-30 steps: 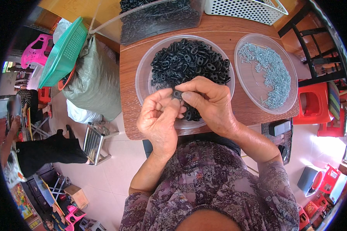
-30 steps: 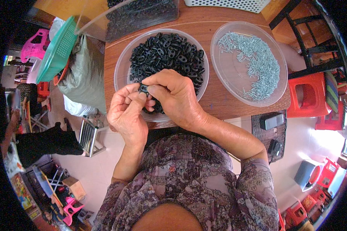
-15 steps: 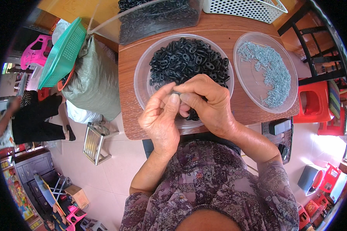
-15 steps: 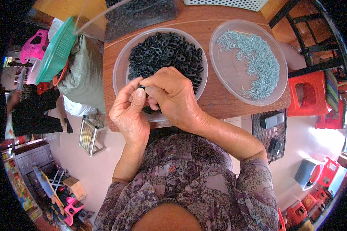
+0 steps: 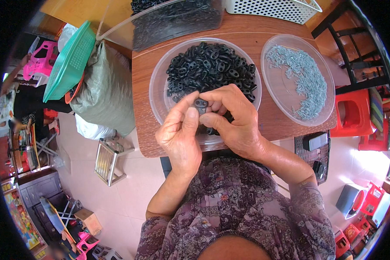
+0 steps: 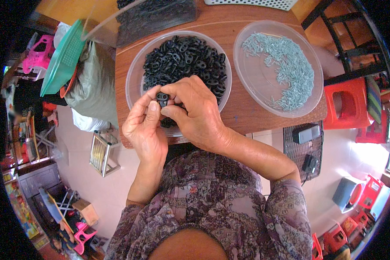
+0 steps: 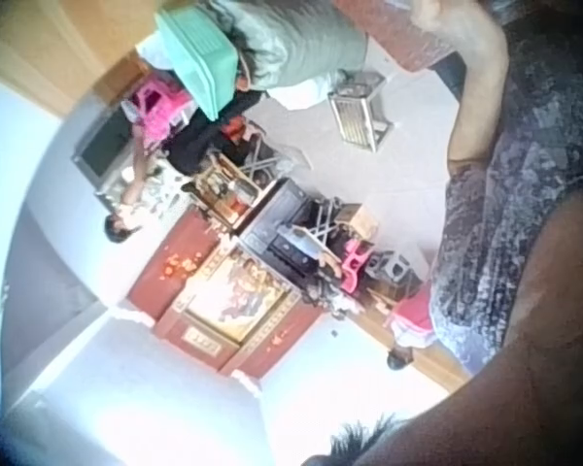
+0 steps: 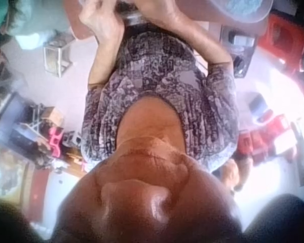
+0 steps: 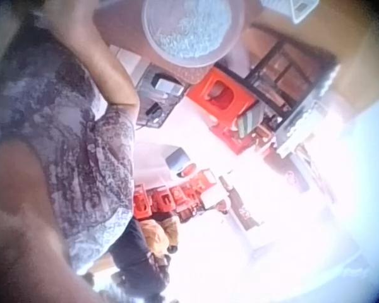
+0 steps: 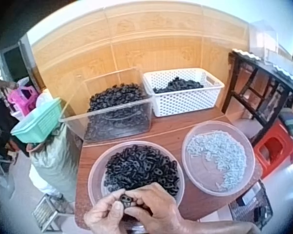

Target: The person assembles plastic cord locks by hand, picking metal springs from a tray and plastic pieces from a bowl and fitting them together.

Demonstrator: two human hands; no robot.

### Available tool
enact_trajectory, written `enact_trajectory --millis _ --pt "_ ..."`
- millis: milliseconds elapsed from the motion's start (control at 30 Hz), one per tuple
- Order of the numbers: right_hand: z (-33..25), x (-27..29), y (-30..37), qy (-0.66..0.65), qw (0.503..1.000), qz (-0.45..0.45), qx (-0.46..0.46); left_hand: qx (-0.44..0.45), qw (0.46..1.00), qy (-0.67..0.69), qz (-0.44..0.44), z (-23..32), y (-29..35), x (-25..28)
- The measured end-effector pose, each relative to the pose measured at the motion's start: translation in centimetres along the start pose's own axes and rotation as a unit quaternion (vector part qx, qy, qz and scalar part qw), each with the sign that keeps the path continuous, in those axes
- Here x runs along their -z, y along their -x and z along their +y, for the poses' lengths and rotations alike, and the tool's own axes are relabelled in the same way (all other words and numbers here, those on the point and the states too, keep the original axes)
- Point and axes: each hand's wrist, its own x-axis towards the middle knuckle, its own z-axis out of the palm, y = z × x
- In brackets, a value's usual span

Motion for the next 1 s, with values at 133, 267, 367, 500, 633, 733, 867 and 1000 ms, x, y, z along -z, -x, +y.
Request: enact_trajectory --millis 133,267,367,500,633,733,867,1000 --pt "-0.1 0.0 0.1 -0.007 1.000 0.010 0.006 -0.028 0.999 -0.010 -0.011 -0.2 0.2 0.2" --pt "-0.1 0.0 0.2 -0.018 1.000 0.019 0.009 -0.050 0.998 -0.017 -0.014 -0.5 0.6 0.3" --pt "-0.1 0.1 0.2 -0.016 0.999 0.019 0.026 -0.064 0.998 -0.019 -0.012 -0.6 0.6 0.3" --pt "0.3 0.0 0.1 -0.010 0.997 0.022 0.075 -0.078 0.997 -0.020 -0.014 -0.8 0.8 0.4" --pt "0.4 0.2 0.2 -0.007 0.996 0.011 0.086 -0.081 0.997 -0.008 0.002 -0.8 0.9 0.1" --pt "0.2 0.1 0.4 -0.009 0.998 0.012 0.065 -0.075 0.997 0.003 -0.005 -0.6 0.9 0.1" --pt "0.0 0.0 0.6 -0.034 0.998 0.014 0.047 -0.063 0.998 0.026 -0.013 -0.2 0.9 0.4" --pt "-0.2 0.1 0.7 -0.052 0.998 0.015 0.015 -0.044 0.998 0.040 -0.012 0.2 0.8 0.1"
